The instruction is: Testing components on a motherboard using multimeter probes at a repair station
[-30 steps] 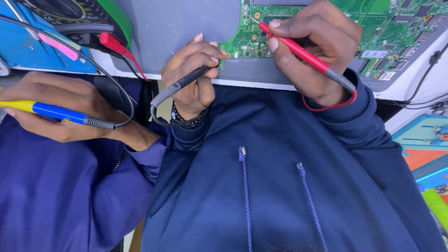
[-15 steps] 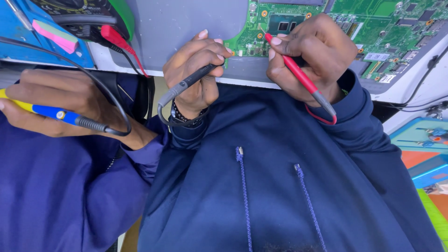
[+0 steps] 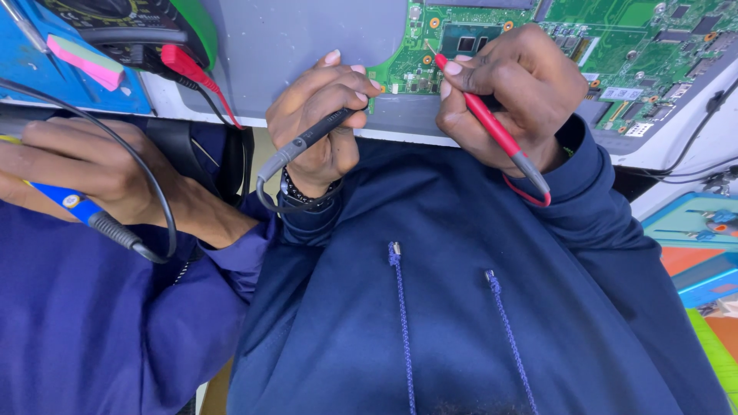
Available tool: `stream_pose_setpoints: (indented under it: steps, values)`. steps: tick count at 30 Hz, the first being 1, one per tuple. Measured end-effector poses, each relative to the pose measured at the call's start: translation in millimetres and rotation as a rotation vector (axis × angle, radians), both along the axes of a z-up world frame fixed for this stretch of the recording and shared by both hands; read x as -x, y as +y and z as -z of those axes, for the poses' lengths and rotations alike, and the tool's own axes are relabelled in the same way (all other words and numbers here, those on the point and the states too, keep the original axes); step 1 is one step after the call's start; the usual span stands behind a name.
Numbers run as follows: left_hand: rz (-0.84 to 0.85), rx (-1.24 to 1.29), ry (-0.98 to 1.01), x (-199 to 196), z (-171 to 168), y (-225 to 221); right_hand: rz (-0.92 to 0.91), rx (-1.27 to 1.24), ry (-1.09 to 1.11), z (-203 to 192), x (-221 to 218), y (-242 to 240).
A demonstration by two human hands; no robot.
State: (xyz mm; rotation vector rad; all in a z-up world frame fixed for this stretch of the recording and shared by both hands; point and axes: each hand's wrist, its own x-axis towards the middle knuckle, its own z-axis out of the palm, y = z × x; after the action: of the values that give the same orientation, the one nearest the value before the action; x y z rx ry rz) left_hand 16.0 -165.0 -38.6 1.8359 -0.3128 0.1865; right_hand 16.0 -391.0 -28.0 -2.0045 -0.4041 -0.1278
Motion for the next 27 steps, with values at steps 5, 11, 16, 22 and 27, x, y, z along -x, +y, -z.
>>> stream_pose_setpoints:
  steps: [5,11,16,22,27]
  values:
    - [0.001,-0.002,-0.001,0.7,1.9,0.1,-0.020,0.011,0.005,-3.1,-1.6,-0.1]
    - [0.002,-0.014,-0.001,2.1,3.4,1.2,-0.036,0.041,0.035,-8.5,-1.4,-1.4]
    - [-0.003,-0.012,0.000,1.4,1.5,0.2,-0.042,0.025,0.021,-5.3,-1.5,-1.9]
    - [-0.003,-0.014,-0.007,1.7,2.4,0.5,-0.033,0.008,0.009,-3.0,-0.7,-2.5]
    - [-0.005,-0.005,0.002,2.0,2.6,0.5,-0.029,0.010,0.005,-1.4,-0.3,-3.5]
